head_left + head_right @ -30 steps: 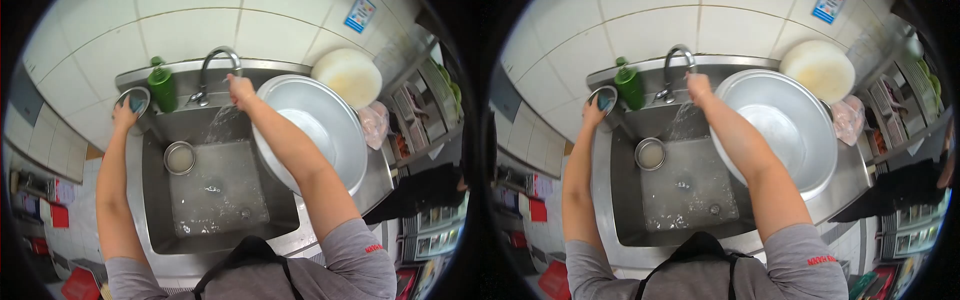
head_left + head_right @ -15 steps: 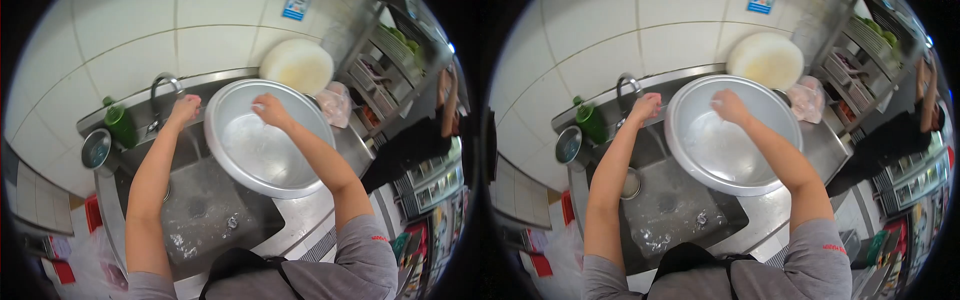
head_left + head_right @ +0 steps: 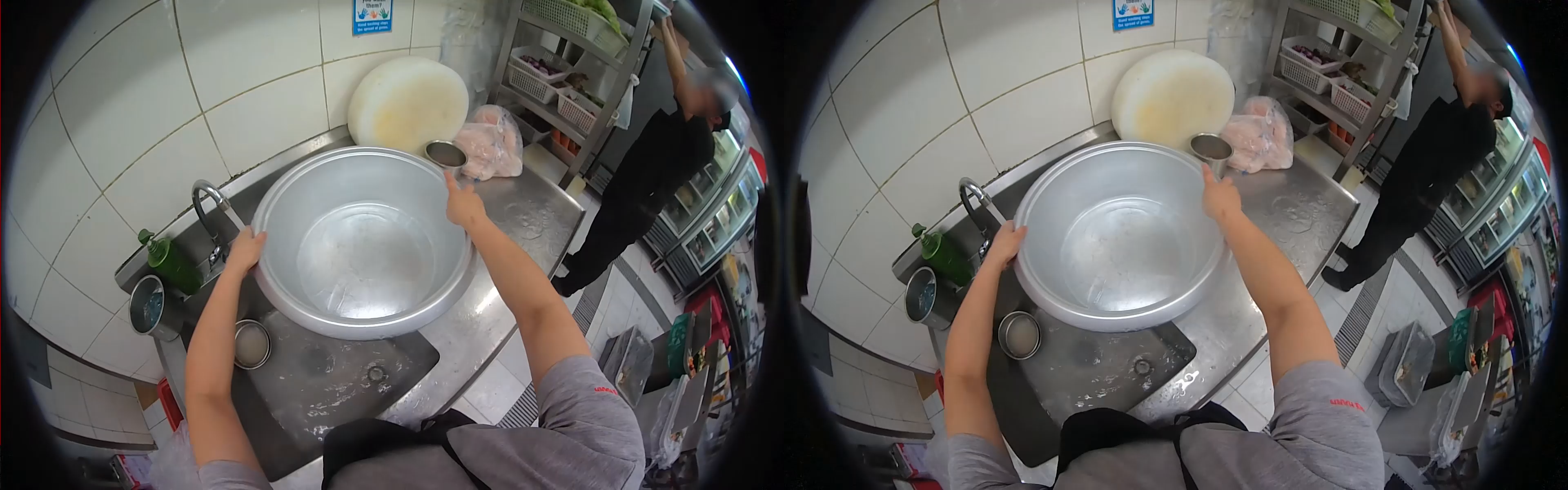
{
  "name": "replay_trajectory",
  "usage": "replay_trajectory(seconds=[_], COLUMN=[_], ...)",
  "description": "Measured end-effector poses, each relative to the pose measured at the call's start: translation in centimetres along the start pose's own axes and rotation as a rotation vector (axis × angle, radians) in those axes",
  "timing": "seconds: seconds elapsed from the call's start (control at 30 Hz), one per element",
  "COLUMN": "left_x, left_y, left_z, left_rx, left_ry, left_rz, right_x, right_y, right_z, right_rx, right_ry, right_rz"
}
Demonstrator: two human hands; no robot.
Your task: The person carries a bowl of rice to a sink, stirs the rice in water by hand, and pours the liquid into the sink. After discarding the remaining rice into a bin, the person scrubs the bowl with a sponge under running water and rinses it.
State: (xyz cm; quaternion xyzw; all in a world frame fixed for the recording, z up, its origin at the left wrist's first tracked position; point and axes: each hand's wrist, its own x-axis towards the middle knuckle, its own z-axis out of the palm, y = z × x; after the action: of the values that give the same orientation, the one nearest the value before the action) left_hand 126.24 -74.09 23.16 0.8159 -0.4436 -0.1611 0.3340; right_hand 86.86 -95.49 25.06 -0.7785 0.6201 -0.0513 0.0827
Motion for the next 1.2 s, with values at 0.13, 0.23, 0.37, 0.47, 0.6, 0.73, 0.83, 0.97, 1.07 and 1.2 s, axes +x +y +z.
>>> replay_trajectory(seconds=[0.13, 0.23, 0.37, 0.47, 0.6, 0.73, 0.83, 0.97, 1.07, 1.2], left_x=[-2.3, -3.3, -3.6, -2.5, 1.0, 3.9, 7.4, 11.5, 12.2, 12.7], left_y=[-1.0, -1.9, -0.6, 0.8, 1.7, 4.0, 5.3, 8.5, 12.0, 11.6], left_z=[-2.4, -3.0, -3.0, -2.6, -2.9, -0.6, 1.9, 5.6, 8.3, 6.4], left_rx=[0.349, 0.454, 0.495, 0.498, 0.576, 0.691, 0.662, 0.554, 0.558, 0.62], left_ry=[0.042, 0.051, 0.134, 0.182, 0.054, 0.103, 0.078, -0.043, -0.125, -0.193], left_rz=[0.029, 0.007, -0.067, -0.187, -0.159, 0.04, 0.237, 0.51, 0.673, 0.631], right_x=[-0.4, -0.1, 0.1, 0.4, -0.1, -1.7, -2.5, -2.1, -2.0, -2.3], right_y=[-2.8, -3.9, -4.6, -4.0, -4.0, -4.2, -5.0, -5.6, -5.4, -5.5], right_z=[0.7, 0.5, 0.9, 0.7, 0.4, -0.1, -0.3, -0.5, -0.3, -1.0], right_rx=[0.027, 0.036, -0.016, -0.057, -0.047, -0.056, -0.061, 0.003, 0.035, 0.096], right_ry=[0.094, 0.089, 0.093, 0.067, 0.021, 0.011, 0.011, -0.005, -0.025, -0.041], right_rz=[-0.113, -0.162, -0.211, -0.271, -0.302, -0.318, -0.375, -0.41, -0.399, -0.387])
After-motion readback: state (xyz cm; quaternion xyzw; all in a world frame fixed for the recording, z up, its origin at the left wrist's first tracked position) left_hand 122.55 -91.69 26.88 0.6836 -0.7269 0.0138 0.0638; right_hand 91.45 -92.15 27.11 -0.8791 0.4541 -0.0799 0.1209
